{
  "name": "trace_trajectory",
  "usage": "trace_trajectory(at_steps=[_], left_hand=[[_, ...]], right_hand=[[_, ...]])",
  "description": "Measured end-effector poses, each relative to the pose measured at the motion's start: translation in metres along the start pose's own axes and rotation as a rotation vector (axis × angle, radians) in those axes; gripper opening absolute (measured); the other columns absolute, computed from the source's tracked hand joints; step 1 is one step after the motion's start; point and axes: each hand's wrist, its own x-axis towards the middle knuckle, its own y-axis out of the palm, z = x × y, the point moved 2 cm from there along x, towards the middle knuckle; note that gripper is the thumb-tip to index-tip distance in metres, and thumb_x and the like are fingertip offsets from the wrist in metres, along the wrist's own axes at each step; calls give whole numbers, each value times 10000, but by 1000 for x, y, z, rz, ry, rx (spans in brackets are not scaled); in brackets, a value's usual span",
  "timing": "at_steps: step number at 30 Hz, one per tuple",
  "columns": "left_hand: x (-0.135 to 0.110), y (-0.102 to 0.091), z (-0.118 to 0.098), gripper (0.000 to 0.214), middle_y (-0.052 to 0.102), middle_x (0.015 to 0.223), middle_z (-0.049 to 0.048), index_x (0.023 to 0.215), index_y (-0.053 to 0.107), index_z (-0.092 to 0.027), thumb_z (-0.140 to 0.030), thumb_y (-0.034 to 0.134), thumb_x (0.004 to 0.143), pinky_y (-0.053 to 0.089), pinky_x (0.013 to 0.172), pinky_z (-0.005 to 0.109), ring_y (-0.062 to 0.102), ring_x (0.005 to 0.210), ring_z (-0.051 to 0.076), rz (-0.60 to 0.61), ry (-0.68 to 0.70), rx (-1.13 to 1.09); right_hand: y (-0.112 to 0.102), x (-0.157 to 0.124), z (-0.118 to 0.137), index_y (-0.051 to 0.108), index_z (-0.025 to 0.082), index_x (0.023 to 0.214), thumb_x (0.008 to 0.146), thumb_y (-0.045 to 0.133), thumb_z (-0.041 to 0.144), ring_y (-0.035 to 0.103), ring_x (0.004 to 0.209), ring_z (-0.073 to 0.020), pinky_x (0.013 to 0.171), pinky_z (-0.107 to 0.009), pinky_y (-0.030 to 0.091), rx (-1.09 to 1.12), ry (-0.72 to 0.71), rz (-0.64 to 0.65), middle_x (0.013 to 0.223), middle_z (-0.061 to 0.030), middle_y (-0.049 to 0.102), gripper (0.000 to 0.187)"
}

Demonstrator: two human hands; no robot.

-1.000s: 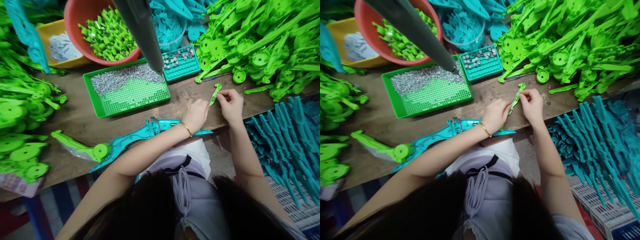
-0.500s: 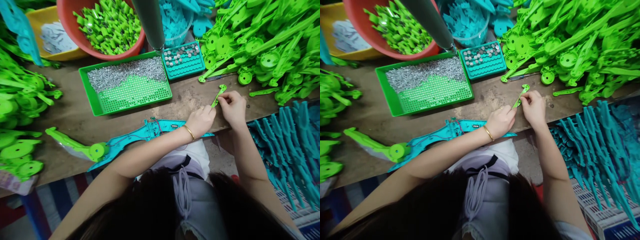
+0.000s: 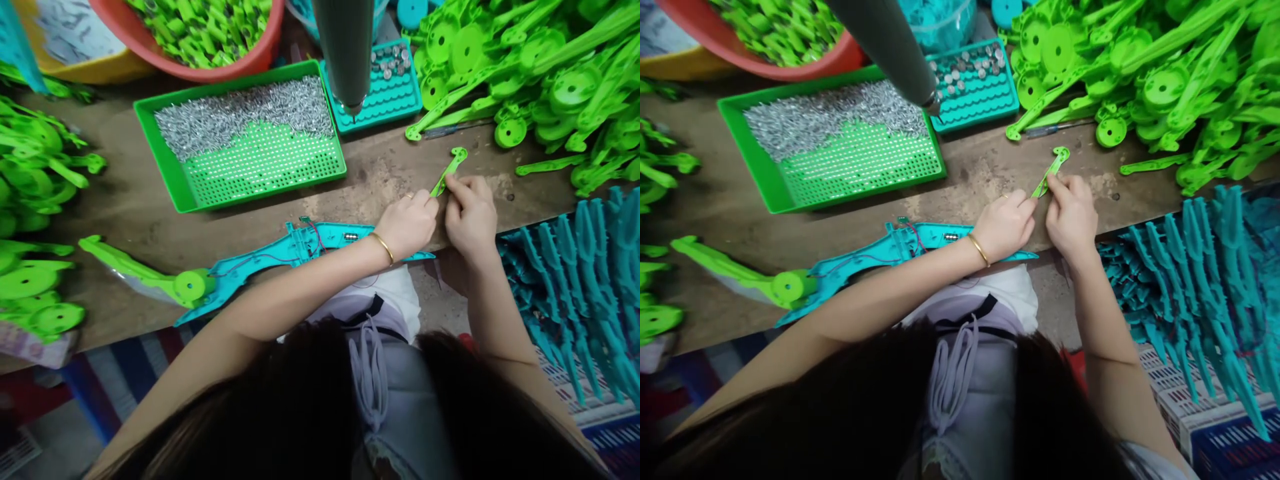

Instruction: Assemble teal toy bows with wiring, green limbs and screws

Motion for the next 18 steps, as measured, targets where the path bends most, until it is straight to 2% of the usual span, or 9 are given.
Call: trace_trajectory(at_steps=[3,6,10,12,18], left_hand=[[1,0,1,314,605,1079,163,1123,639,-91,-149,401,926,481,859,387,606,1014,278,16,-20,-3],[0,0,2,329,609,1099,161,1146,639,-91,-132,411,913,483,895,399,616,1014,274,19,-41,-17],[-4,-7,8,434,641,1109,132,1295,564,-113,-89,442,879,483,913,378,623,1011,245,-68,-65,-151],[-8,-11,14,462,675,1052,95,1309,554,-124,-69,472,859,479,918,347,626,988,216,-118,-91,-265],[-11,-15,30,183,714,897,35,972,723,-159,-154,587,849,482,842,303,625,857,171,-165,-204,-470]], right_hand=[[3,-6,-5,643,268,1269,903,453,214,580,1014,-257,926,-457,476,31,15,3,1032,-90,590,416],[5,-4,-10,676,261,1224,917,438,233,589,969,-235,912,-434,490,96,32,-60,997,-85,572,389],[5,-2,-8,702,269,1158,906,471,243,597,953,-225,905,-422,498,102,22,-105,971,-67,579,343],[3,-5,-4,701,265,1128,907,489,255,606,895,-203,863,-390,516,136,15,-122,950,-54,595,306],[7,-17,15,694,235,924,887,586,296,577,698,-133,688,-292,526,251,9,-117,915,-28,617,129]])
